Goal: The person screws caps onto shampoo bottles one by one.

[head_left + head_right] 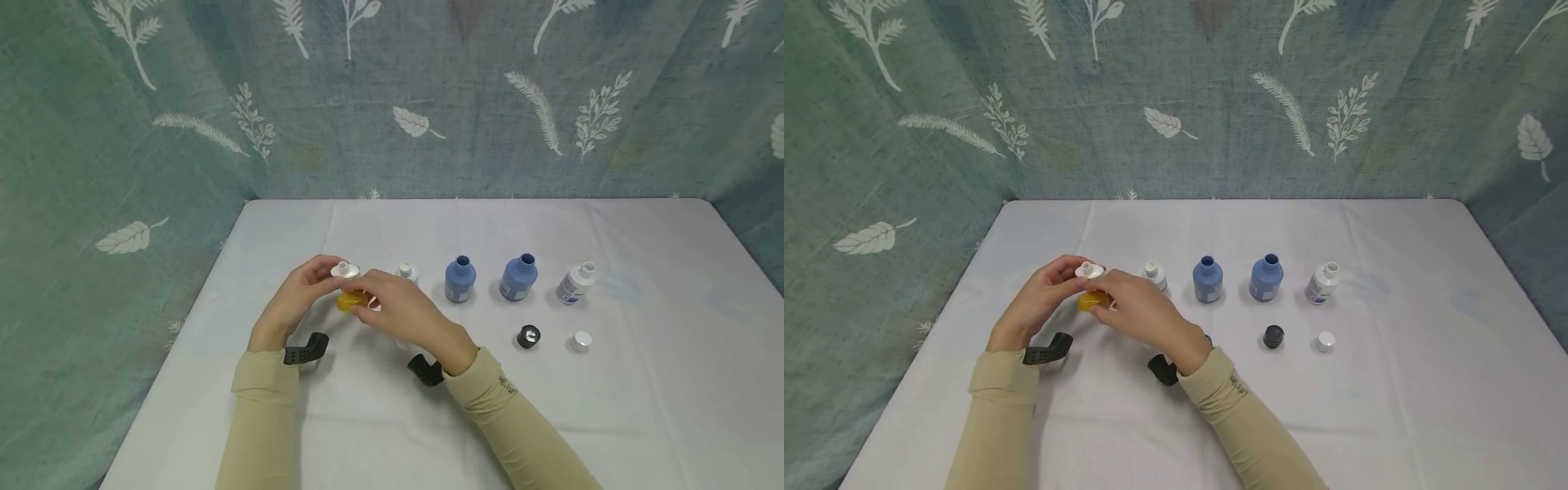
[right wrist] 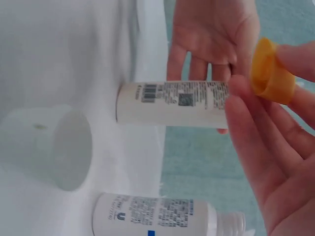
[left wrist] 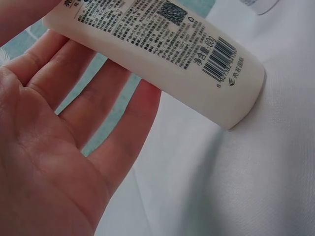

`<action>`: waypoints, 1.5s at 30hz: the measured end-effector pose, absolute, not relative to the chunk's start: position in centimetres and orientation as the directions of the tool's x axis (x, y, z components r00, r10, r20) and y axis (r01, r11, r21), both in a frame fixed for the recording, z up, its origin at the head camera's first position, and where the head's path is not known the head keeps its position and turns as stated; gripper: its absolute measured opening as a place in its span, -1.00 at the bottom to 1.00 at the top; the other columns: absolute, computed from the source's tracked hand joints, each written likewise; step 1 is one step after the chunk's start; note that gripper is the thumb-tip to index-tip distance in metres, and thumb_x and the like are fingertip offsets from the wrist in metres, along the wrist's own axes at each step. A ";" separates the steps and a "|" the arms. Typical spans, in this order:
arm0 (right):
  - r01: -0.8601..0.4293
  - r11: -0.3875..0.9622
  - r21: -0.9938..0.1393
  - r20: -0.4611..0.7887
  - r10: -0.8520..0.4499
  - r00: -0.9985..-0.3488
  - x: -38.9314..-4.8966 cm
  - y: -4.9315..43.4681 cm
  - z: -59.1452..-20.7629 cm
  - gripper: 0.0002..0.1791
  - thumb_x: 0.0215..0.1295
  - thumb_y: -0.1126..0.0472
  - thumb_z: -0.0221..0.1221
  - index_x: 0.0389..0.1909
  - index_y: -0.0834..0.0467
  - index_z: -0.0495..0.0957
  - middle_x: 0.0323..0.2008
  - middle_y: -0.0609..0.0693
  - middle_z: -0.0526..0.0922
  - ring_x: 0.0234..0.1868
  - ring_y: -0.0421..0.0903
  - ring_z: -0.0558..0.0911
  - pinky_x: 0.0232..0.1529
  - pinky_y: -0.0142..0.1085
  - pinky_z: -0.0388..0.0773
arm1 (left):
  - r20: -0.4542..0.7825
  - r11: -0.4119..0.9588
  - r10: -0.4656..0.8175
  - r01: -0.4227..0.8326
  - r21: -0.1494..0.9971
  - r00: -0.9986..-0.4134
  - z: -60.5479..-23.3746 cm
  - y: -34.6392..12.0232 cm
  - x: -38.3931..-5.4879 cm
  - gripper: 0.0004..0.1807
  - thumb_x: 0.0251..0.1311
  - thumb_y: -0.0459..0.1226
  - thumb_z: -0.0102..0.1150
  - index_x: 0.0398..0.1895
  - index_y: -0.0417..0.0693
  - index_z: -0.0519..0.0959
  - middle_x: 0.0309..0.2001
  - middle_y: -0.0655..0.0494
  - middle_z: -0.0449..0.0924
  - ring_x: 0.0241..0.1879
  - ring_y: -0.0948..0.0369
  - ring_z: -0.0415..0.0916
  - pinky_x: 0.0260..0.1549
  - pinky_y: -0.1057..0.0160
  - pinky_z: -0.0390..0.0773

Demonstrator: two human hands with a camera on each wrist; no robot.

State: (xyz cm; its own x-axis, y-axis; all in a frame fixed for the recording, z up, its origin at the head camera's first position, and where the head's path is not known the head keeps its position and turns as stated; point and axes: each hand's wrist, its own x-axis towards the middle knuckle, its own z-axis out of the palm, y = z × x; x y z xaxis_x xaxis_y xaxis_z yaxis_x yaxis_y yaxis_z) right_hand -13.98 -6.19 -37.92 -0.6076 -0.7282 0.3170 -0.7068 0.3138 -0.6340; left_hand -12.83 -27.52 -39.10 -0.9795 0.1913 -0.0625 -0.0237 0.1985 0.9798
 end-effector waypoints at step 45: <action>-0.684 0.152 -0.713 0.614 -0.334 -0.715 -15.5 -7.9 -36.8 -0.71 0.18 0.18 0.15 -0.06 0.10 0.51 -0.15 -0.13 0.50 -0.19 -0.30 0.48 -0.20 -0.42 0.49 | -0.082 0.184 0.156 -0.053 0.982 -0.984 -39.1 -27.2 -12.5 -0.60 0.15 -0.19 0.13 0.05 -0.08 0.38 0.07 0.00 0.41 0.07 0.13 0.33 0.08 0.05 0.24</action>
State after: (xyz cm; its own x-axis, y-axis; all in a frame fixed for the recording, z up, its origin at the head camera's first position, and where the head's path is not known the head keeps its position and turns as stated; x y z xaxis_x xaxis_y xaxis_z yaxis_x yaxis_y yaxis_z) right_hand -15.50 -7.92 -36.84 -0.7150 -0.3335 0.6145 -0.6841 0.1524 -0.7133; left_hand -12.45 -27.23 -39.05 -0.9842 0.1565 -0.0825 -0.0530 0.1839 0.9815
